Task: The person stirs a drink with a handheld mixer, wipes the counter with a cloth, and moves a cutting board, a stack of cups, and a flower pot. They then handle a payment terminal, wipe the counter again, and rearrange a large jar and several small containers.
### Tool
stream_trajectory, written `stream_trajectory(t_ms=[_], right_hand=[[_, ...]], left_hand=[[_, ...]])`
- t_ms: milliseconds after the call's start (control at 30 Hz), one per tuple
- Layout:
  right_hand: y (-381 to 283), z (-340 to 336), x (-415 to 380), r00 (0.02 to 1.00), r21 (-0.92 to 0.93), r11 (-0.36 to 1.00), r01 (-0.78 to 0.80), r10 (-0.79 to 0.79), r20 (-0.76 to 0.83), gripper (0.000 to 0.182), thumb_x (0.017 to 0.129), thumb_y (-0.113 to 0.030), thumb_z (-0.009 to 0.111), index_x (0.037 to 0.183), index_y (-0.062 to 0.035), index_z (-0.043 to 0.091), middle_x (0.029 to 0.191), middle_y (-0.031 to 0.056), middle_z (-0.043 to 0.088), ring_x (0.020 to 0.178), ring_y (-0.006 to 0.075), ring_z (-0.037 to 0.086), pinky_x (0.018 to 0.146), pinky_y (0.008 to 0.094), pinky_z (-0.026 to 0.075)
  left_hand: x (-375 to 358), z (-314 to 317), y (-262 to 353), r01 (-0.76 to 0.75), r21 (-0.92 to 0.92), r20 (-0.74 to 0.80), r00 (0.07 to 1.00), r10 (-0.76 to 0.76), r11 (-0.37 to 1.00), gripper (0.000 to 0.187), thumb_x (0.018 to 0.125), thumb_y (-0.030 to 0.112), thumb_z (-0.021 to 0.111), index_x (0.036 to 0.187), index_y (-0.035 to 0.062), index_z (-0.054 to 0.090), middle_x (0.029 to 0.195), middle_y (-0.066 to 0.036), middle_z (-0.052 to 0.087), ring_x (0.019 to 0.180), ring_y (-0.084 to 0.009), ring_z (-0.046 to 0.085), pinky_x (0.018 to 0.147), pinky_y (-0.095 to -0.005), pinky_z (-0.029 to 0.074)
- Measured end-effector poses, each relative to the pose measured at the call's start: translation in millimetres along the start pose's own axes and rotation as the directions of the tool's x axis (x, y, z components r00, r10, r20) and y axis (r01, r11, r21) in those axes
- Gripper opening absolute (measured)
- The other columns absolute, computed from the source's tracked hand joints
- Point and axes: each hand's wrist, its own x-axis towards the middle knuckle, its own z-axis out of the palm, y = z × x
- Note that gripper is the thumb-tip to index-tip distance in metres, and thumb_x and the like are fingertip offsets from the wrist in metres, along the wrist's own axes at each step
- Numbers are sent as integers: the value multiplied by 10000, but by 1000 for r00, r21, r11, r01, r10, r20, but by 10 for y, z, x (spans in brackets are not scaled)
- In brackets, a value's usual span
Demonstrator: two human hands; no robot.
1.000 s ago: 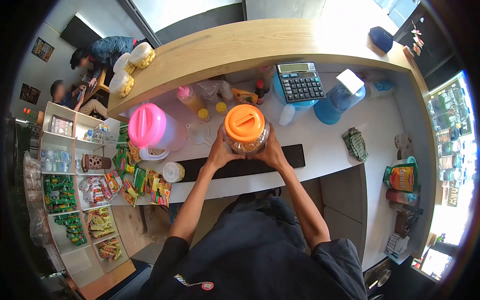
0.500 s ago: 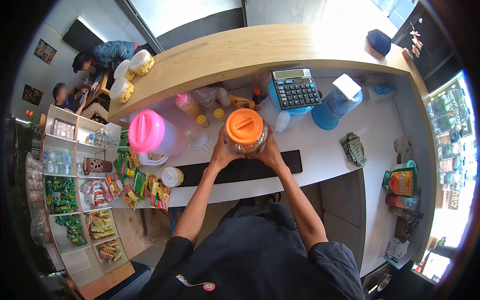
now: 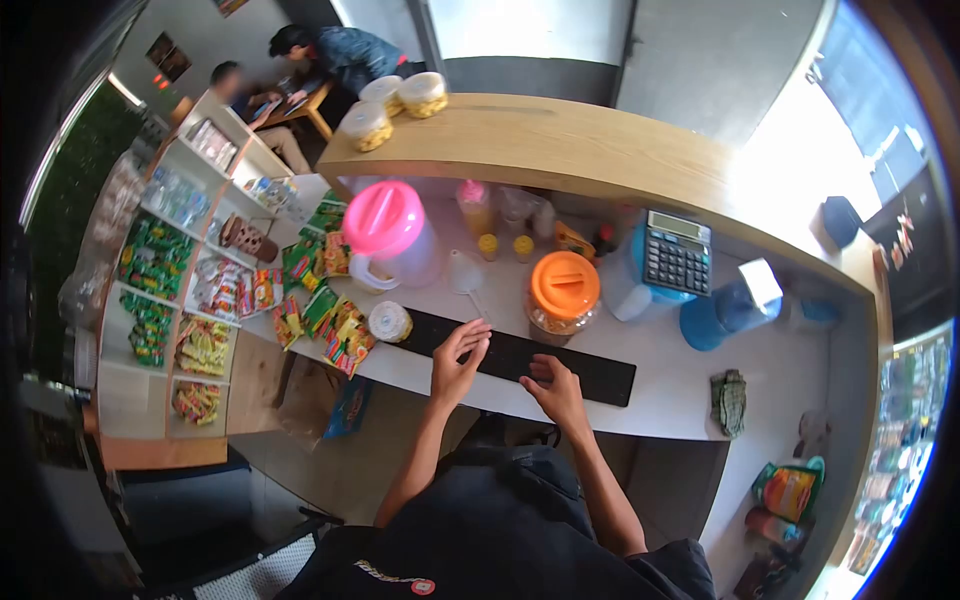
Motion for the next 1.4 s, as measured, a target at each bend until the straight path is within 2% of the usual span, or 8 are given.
stream_trajectory(t_ms=[167, 367, 567, 767, 867, 1067, 1167, 1400], right_hand=[[-720, 203, 375, 974, 117, 970, 214, -221, 46, 432, 862, -87, 755, 1251, 21, 601, 1140, 167, 711, 1063, 238, 698, 920, 360, 571], [-1833, 394, 1183, 866, 3, 877, 481, -474, -160, 433, 833, -102, 782, 1217, 19, 623, 1111, 174, 716, 1033, 257, 708, 903, 364, 574], [-2637, 870, 2304, 775, -4, 800, 601, -583, -243, 589, 775, -162, 845, 1277, 9, 588, 1231, 221, 660, 1151, 292, 654, 945, 381, 543], [-2845, 1321, 3356, 725, -210, 763, 612, -647, -236, 861, 708, -245, 899, 1404, 17, 464, 1326, 274, 590, 1248, 391, 576, 1037, 436, 472], [-2823, 1421, 3641, 712, -172, 744, 646, -668, -215, 885, 699, -255, 903, 1407, 24, 452, 1321, 280, 592, 1254, 399, 570, 1040, 438, 465], [-2916, 1492, 3698, 727, -132, 752, 646, -659, -194, 794, 727, -169, 862, 1387, 31, 469, 1273, 262, 629, 1214, 364, 612, 1007, 412, 496], [-2949, 1479, 3601, 737, -143, 761, 632, -648, -191, 720, 751, -102, 824, 1372, 34, 485, 1256, 246, 646, 1202, 345, 627, 1007, 398, 505], [-2983, 1451, 2950, 790, 3, 799, 601, -593, -156, 730, 737, -61, 844, 1376, 12, 498, 1319, 189, 626, 1253, 275, 598, 1078, 393, 473]], left_hand=[[231, -577, 532, -98, 9, -234, 967, 97, 995, 258, 974, 119, 636, 1187, -25, 653, 1041, -142, 734, 972, -188, 701, 871, -316, 542], [1339, -1359, 869, -193, 112, -382, 897, 221, 975, 390, 937, 170, 714, 1265, -5, 594, 1221, -146, 658, 1100, -172, 636, 953, -314, 505], [2649, -1772, 695, -261, 239, -392, 855, 339, 935, 785, 784, 134, 838, 1442, 14, 427, 1430, -213, 524, 1321, -294, 526, 1072, -392, 452], [3506, -2206, 318, -261, 267, -204, 926, 319, 928, 908, 733, 43, 834, 1501, -1, 353, 1459, -217, 501, 1356, -322, 497, 1101, -373, 423], [3622, -2324, 445, -290, 177, -10, 955, 297, 940, 846, 759, -8, 792, 1495, 11, 373, 1411, -212, 549, 1335, -305, 523, 1088, -371, 433], [3709, -2345, 357, -350, 106, -30, 934, 355, 931, 730, 801, -96, 705, 1465, 16, 425, 1327, -209, 611, 1273, -286, 581, 1046, -352, 466], [3538, -2347, 583, -287, 59, 29, 958, 285, 956, 776, 798, -147, 706, 1490, -18, 377, 1454, -159, 514, 1348, -235, 499, 1138, -347, 401], [2968, -2293, 700, -353, 59, -42, 934, 355, 934, 769, 764, -129, 735, 1457, -28, 417, 1338, -208, 606, 1281, -279, 573, 1079, -374, 464]])
